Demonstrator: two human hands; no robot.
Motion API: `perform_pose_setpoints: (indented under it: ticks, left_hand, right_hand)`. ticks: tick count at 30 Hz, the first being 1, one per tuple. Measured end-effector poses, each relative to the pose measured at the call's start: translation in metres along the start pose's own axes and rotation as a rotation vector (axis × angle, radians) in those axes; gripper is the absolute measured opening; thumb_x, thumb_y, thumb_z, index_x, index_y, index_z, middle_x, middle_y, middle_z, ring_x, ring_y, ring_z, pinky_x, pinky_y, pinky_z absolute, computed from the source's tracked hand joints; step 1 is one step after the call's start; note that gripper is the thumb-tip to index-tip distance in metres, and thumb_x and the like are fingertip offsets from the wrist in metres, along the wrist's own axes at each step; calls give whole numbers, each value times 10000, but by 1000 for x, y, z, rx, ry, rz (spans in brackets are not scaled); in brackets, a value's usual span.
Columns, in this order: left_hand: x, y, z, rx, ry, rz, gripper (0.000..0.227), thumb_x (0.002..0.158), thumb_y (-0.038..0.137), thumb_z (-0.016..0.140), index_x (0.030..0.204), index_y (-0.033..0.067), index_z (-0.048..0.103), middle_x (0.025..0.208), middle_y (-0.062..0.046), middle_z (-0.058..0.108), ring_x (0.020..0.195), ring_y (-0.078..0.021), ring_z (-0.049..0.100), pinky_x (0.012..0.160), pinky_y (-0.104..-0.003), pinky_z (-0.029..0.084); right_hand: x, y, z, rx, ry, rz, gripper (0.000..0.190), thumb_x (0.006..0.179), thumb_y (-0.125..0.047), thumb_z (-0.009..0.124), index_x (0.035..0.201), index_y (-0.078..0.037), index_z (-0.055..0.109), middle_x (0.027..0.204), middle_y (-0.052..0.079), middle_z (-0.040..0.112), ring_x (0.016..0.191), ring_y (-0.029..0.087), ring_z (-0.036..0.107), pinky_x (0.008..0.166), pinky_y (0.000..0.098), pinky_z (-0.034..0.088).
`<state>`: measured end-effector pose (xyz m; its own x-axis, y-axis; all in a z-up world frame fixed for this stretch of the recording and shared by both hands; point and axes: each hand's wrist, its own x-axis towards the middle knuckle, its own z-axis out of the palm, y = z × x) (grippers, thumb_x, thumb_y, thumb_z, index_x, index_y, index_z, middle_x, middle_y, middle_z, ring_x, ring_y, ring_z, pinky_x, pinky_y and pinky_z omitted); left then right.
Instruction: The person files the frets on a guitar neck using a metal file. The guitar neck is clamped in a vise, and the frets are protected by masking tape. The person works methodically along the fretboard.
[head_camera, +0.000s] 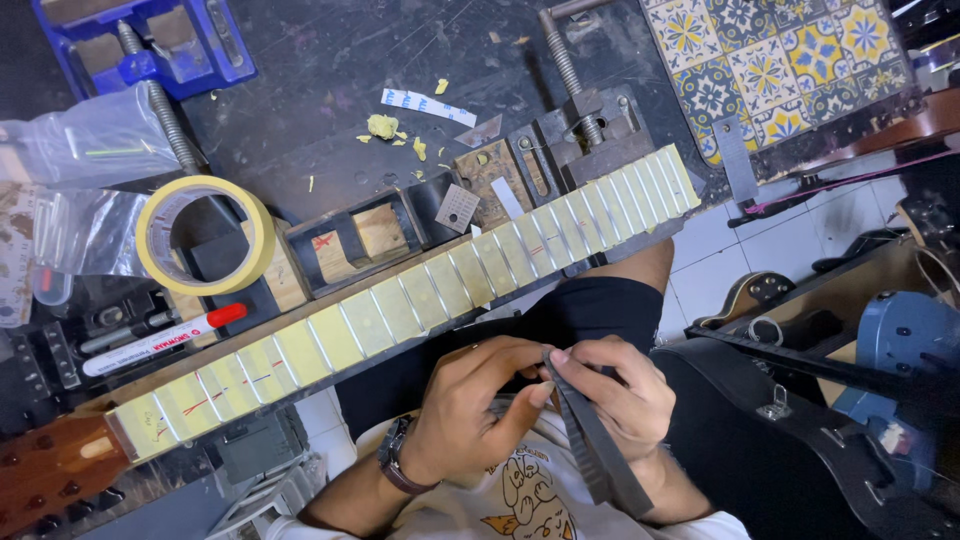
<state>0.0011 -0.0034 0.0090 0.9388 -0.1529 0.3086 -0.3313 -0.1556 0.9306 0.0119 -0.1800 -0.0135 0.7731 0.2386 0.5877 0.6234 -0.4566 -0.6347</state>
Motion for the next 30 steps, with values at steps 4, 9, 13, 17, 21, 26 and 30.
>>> perform_pose_setpoints:
  ticks: [4,9,13,17,21,26,30]
  left_hand:
    - [-2,2,2,-14,21,11,391,1067,312,463,1076,-35,644,1016,-171,712,896,-305,733,788,-374,600]
    - [-5,-6,0,-36,44,-70,454,1066,371,456,1111,-31,662,1025,-173,724,907,-300,747,795,-361,599]
    - [3,-5,-5,-60,38,-59,442,1065,363,462,1094,-35,654,1028,-174,723,899,-301,740,784,-367,600]
    - [14,-1,-12,-119,6,-36,395,1067,324,479,1146,-25,645,1067,-175,715,946,-311,743,828,-374,611]
    - [19,-4,-18,-163,-32,-10,388,1066,307,485,1183,-37,621,1139,-197,702,1034,-328,733,922,-379,598]
    - [16,-4,-15,-166,-7,-66,386,1050,334,517,1198,-3,633,1166,-161,714,1016,-267,722,876,-330,589]
    - [12,-6,-6,-194,35,-83,356,1023,334,575,1138,1,623,1125,-164,713,1038,-299,734,935,-382,599]
  right_hand:
    - [0,-1,-3,23,-28,2,240,810,-163,827,971,-2,753,855,147,658,673,206,675,623,272,575]
    - [5,5,2,42,-71,-7,226,867,-188,767,985,5,750,868,148,655,668,225,672,612,286,552]
    - [6,12,5,14,-57,-61,196,890,-168,759,992,-2,745,859,153,638,635,252,632,584,323,544]
    - [7,13,7,13,-8,-55,267,846,-219,790,970,11,736,877,170,641,651,256,661,595,325,573]
    - [4,16,13,-11,40,-49,263,860,-239,791,977,-11,735,918,160,627,673,231,668,586,313,563]
    - [4,19,2,-13,-79,-73,319,864,-239,819,1081,-24,727,1041,178,639,793,222,714,707,311,636]
    - [-7,20,-6,37,-153,-19,315,909,-186,783,1171,-26,711,1162,197,597,828,230,666,732,290,596]
